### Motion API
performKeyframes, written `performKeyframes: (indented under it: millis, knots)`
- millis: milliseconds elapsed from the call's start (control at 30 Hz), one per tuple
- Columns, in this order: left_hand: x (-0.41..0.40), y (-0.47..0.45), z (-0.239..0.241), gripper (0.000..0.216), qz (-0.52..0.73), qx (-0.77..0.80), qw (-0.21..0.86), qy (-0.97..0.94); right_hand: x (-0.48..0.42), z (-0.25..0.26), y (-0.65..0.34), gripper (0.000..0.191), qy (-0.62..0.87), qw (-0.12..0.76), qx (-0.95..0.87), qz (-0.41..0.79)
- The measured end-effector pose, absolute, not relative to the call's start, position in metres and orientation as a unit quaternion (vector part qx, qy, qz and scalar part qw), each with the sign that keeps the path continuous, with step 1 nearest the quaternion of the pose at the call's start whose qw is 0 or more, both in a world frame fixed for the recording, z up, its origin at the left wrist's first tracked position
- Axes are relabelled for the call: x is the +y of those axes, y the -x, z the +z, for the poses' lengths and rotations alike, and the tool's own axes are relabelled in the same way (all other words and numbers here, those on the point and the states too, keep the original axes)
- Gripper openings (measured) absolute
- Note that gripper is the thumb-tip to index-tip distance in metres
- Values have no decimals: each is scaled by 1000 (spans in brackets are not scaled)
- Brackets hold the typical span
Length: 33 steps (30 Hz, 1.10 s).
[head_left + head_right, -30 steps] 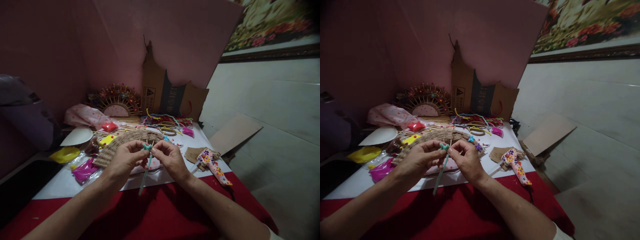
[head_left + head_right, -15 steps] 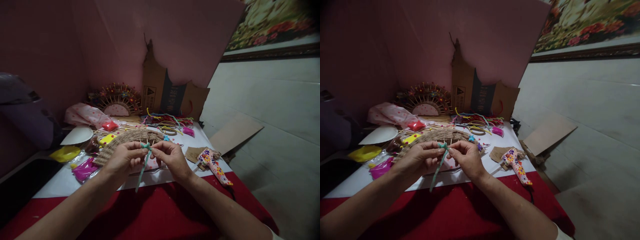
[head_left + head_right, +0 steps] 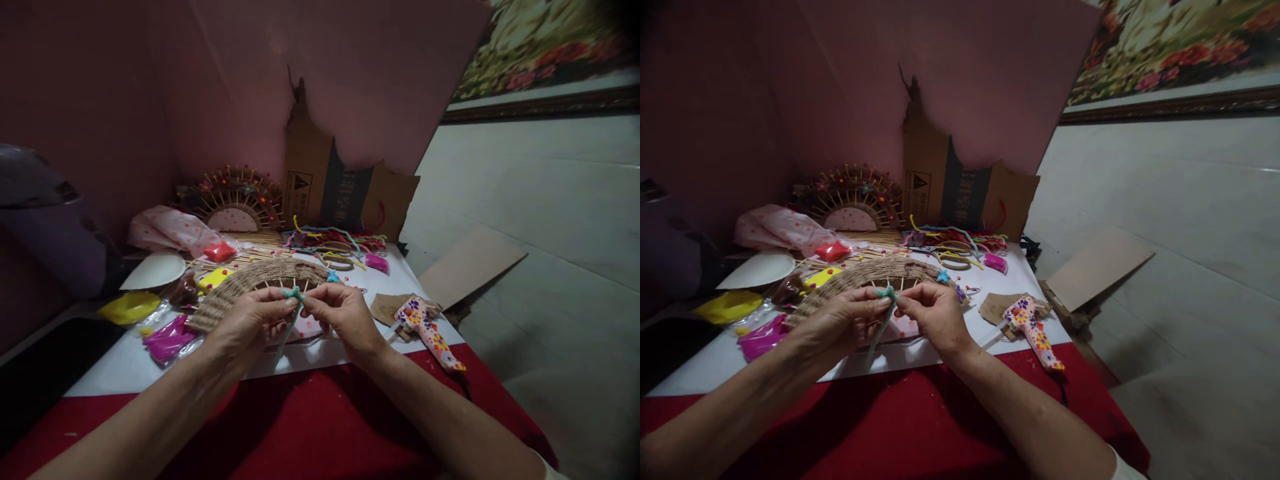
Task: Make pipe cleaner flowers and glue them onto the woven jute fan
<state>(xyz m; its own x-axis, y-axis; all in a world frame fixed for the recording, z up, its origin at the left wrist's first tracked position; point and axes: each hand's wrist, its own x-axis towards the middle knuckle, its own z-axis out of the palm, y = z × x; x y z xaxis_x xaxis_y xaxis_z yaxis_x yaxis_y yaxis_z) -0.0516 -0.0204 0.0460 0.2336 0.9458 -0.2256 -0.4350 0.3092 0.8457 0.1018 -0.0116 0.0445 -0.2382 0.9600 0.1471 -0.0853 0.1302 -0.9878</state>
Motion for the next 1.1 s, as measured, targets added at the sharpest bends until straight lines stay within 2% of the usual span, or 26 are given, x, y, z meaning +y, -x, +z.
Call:
performKeyframes:
  millis: [533,633,767,967,1100]
  knots:
    - [-26,43,50,10,507,364,716,-314,-13,39,-98,25,385,493,-577,526]
    - [-26,45,54,20,494,394,701,-332,-12,41,-100,25,389,487,-590,513]
    - [-28,51,62,31,522,408,637,-393,-9,44,-104,25,389,456,-618,509]
    - [-28,56,68,13,490,441,547,-516,-5,46,-112,22,375,380,-685,496]
    - [-27,56,71,11,431,461,555,-541,-4,51,-119,20,351,316,-725,502]
